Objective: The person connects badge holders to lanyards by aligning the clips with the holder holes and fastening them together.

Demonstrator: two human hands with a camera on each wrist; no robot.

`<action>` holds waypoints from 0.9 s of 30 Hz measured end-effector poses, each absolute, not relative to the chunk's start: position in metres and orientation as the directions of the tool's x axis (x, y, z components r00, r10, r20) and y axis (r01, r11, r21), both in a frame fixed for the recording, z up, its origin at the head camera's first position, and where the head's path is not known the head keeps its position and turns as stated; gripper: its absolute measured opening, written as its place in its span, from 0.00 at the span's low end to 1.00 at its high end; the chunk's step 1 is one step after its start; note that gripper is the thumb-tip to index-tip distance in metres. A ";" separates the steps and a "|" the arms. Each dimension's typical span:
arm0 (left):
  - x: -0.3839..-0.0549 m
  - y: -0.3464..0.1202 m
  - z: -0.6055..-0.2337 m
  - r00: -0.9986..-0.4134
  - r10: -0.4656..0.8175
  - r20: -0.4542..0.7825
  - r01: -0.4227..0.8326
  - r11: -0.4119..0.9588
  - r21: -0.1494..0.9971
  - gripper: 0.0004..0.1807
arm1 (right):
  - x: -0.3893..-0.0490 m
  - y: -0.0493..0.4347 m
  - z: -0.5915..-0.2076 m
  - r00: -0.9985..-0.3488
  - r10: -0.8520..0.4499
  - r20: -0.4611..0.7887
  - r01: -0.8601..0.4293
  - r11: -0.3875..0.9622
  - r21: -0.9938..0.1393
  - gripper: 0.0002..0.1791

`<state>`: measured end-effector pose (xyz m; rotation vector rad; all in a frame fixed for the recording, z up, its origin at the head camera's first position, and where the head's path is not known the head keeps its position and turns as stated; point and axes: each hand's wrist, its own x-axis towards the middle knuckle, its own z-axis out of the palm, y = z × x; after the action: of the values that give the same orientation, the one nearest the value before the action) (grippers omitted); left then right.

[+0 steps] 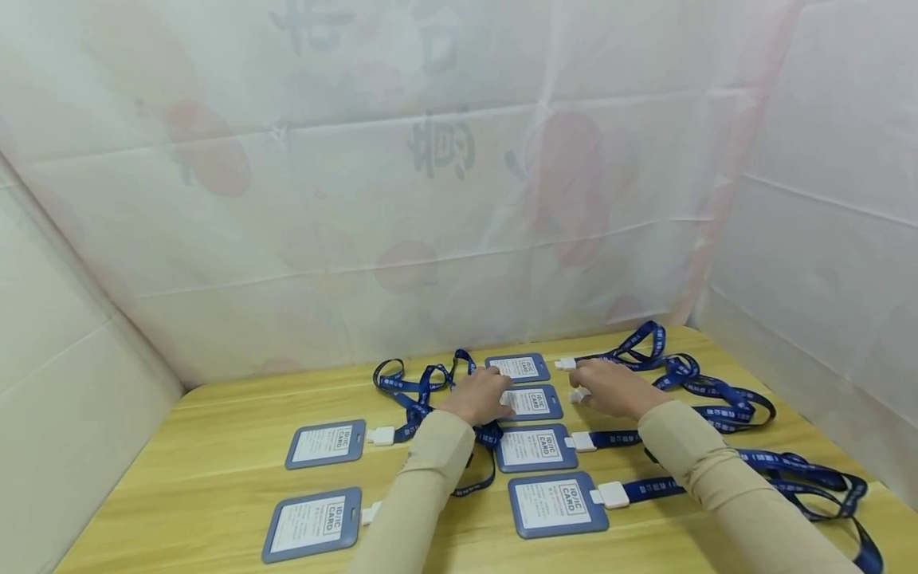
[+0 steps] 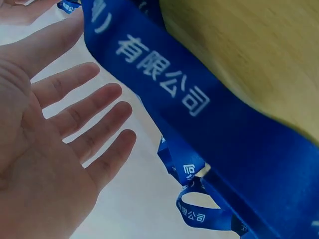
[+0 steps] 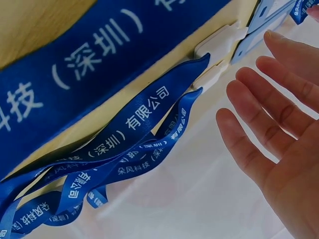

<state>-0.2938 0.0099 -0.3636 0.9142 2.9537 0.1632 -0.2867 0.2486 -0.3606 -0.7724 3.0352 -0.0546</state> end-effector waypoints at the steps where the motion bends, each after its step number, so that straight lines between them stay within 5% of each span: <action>1: -0.294 0.010 -0.364 -0.824 0.566 -0.017 0.561 0.820 0.115 0.24 | -0.286 0.249 -0.361 -0.879 -0.478 0.001 -0.477 0.878 -0.037 0.11; 27: -0.305 0.008 -0.378 -0.848 0.525 -0.065 0.508 0.843 0.177 0.29 | -0.291 0.249 -0.375 -0.886 -0.463 0.023 -0.463 0.886 0.010 0.19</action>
<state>-0.3048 0.0076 -0.3776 0.8184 2.9089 0.2336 -0.2910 0.2493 -0.3753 -0.7553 3.0752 0.0067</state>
